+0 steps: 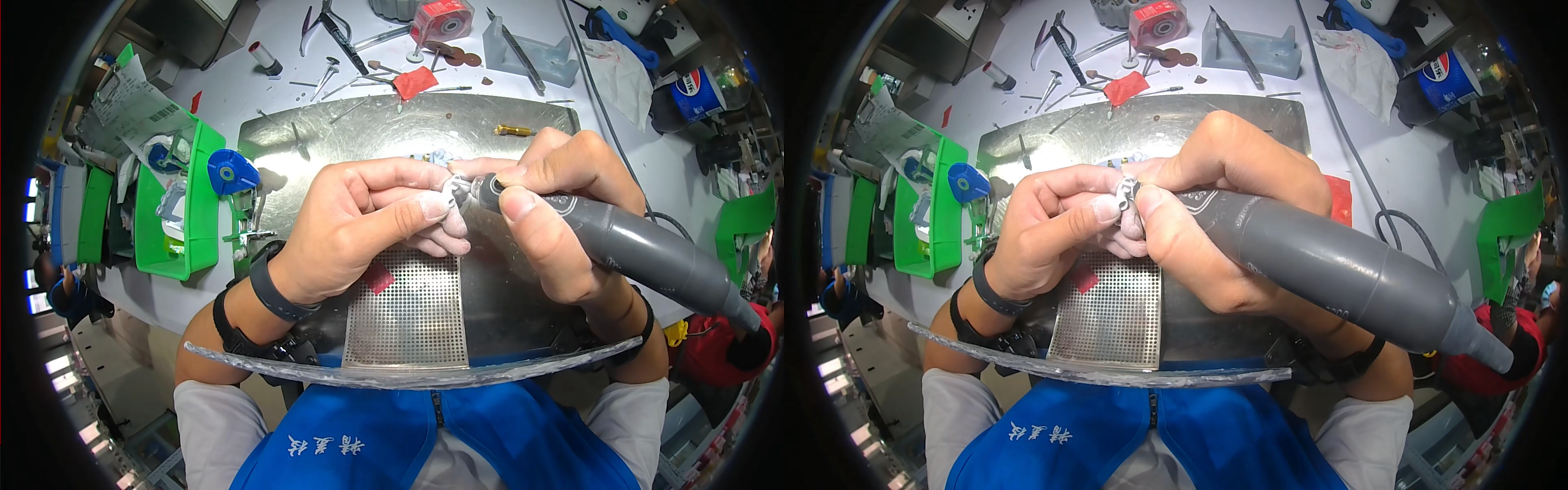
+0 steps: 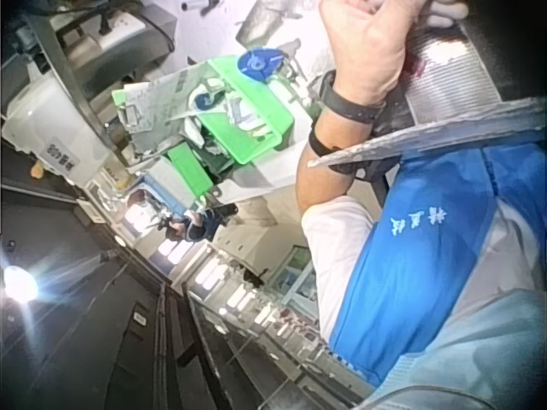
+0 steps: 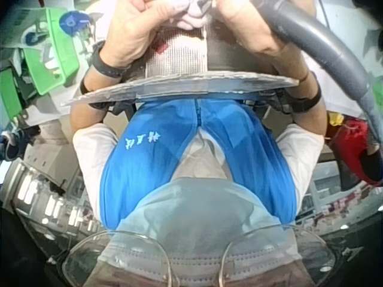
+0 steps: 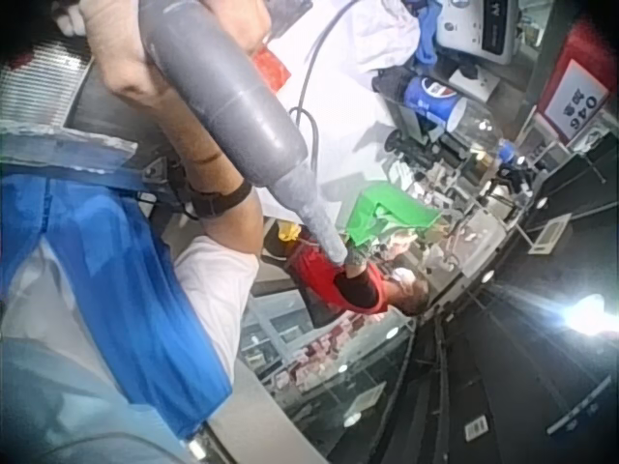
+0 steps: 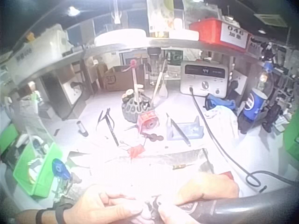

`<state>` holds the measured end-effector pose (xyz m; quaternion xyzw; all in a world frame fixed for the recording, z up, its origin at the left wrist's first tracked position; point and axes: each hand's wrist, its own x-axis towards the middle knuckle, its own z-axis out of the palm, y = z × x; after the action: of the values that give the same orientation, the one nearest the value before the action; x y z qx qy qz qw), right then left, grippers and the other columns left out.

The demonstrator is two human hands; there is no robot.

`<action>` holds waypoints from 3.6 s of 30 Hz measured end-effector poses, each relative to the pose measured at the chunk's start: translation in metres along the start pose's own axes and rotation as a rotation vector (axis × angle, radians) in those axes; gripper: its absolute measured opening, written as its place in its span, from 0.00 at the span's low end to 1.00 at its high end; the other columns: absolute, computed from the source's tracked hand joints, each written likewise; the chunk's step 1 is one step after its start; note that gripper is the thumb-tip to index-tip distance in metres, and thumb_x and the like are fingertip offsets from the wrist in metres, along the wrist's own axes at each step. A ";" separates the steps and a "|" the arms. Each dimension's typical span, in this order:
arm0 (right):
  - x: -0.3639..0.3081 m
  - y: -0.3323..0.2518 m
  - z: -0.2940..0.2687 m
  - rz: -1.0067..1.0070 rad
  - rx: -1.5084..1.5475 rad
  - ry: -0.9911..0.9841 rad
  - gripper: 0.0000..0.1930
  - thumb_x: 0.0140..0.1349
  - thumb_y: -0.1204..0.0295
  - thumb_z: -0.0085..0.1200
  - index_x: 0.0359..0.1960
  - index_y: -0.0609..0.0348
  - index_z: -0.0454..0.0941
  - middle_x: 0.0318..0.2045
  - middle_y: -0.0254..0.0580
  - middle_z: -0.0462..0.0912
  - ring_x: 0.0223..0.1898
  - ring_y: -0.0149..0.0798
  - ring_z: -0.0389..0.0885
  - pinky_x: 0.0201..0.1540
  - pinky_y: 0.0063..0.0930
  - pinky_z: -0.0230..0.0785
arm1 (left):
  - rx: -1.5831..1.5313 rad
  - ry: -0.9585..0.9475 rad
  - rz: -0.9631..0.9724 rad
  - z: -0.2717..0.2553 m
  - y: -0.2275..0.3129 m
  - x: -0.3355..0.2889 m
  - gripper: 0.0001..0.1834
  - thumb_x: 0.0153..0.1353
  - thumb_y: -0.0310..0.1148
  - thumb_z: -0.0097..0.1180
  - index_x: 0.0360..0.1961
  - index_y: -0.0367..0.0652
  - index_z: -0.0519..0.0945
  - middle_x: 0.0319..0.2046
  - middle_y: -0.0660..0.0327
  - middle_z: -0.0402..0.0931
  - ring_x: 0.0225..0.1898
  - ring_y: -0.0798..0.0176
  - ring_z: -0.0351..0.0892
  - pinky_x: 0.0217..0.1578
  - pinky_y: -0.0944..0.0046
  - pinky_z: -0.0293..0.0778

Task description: Grinding and fitting dental crowns into a dental mold using a rotary tool.

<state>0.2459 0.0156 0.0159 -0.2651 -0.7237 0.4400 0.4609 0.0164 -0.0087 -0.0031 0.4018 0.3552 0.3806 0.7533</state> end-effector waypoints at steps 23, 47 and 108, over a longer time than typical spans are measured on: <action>-0.001 0.003 -0.002 -0.047 -0.017 -0.042 0.07 0.64 0.78 0.55 0.41 0.63 0.71 0.27 0.44 0.74 0.34 0.38 0.83 0.57 0.59 0.80 | -0.152 0.004 0.078 -0.002 -0.009 0.000 0.18 0.73 0.27 0.56 0.58 0.24 0.75 0.44 0.45 0.85 0.44 0.53 0.89 0.47 0.61 0.86; 0.008 0.021 -0.011 -0.032 -0.050 0.221 0.10 0.66 0.70 0.57 0.43 0.65 0.77 0.35 0.45 0.84 0.36 0.29 0.79 0.45 0.25 0.71 | 1.290 0.267 0.685 -0.014 0.018 0.013 0.15 0.55 0.22 0.68 0.45 0.41 0.90 0.33 0.60 0.84 0.29 0.67 0.80 0.28 0.68 0.73; 0.008 0.016 0.003 0.452 0.449 0.068 0.14 0.68 0.72 0.62 0.52 0.62 0.76 0.38 0.37 0.84 0.42 0.25 0.81 0.45 0.21 0.71 | 1.159 0.117 0.812 -0.012 0.020 0.005 0.31 0.47 0.24 0.75 0.57 0.46 0.86 0.41 0.60 0.84 0.38 0.64 0.85 0.38 0.67 0.80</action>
<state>0.2396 0.0289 0.0048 -0.3252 -0.5156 0.6709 0.4223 0.0034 0.0075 0.0080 0.8175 0.3626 0.4019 0.1968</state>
